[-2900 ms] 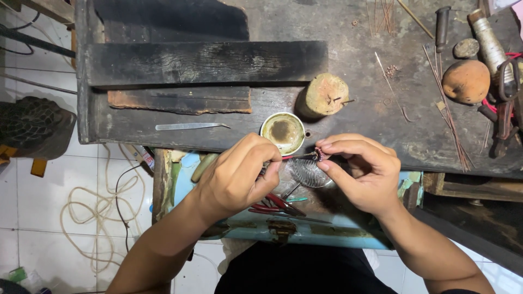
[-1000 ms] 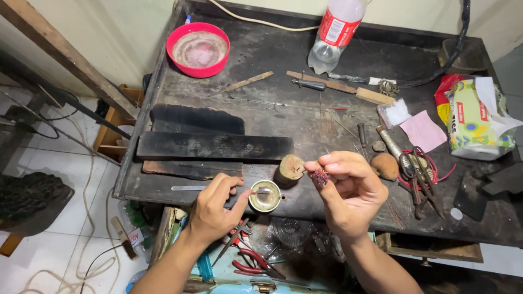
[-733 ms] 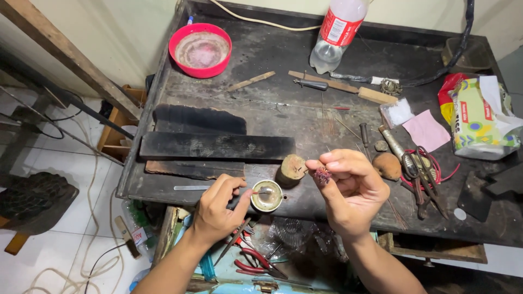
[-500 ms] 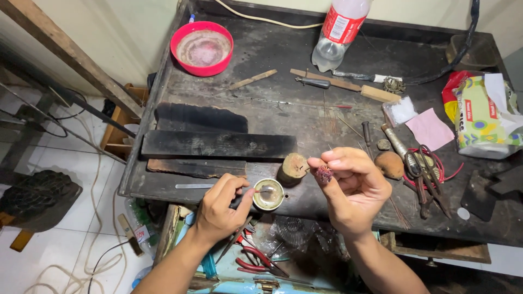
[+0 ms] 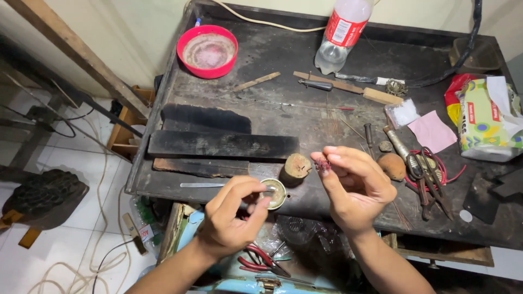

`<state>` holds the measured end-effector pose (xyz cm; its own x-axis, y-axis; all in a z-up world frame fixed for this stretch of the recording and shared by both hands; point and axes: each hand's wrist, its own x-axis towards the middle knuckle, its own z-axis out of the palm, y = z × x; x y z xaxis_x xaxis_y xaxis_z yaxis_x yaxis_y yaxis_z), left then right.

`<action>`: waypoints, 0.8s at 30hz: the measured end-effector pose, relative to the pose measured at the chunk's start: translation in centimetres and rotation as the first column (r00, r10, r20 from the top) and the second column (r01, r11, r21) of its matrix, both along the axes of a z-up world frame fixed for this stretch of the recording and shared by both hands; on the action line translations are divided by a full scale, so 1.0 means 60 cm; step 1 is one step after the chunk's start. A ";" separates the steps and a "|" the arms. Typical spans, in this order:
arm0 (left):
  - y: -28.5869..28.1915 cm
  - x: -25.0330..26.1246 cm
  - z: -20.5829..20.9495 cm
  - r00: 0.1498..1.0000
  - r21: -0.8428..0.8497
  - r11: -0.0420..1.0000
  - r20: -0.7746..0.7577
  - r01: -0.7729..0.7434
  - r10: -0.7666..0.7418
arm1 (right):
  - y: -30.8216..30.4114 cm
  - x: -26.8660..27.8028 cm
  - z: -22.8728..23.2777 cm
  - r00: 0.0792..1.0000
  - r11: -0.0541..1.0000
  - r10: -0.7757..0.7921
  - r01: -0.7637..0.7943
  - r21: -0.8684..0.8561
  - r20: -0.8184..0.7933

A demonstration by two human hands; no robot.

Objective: A person uses tweezers to assemble small metal components and a torch to solder them together on a jewelry workbench.

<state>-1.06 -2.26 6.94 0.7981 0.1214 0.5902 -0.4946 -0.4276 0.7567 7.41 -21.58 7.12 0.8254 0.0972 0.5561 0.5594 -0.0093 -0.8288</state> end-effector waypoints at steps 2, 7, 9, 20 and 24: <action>-0.012 0.008 0.036 1.000 -0.037 0.999 0.002 -0.010 0.010 | 0.005 -0.001 0.000 1.000 1.000 0.025 -0.025 0.014 -0.012; -0.038 0.024 0.049 0.998 -0.253 0.967 -0.067 -0.004 -0.013 | 0.021 -0.014 0.005 0.999 0.999 0.042 -0.042 0.000 -0.025; -0.049 0.027 0.044 0.996 -0.430 0.902 -0.053 0.044 -0.073 | 0.025 -0.020 0.005 0.997 0.999 0.034 -0.035 -0.014 -0.062; -0.078 0.062 0.042 0.949 -0.264 0.948 0.205 -0.180 0.237 | 0.039 -0.018 0.000 0.998 1.000 0.000 0.000 -0.001 0.063; -0.078 0.064 0.037 0.921 -0.174 0.951 0.254 -0.257 0.296 | 0.040 -0.019 -0.003 0.998 0.999 0.005 -0.003 -0.032 0.063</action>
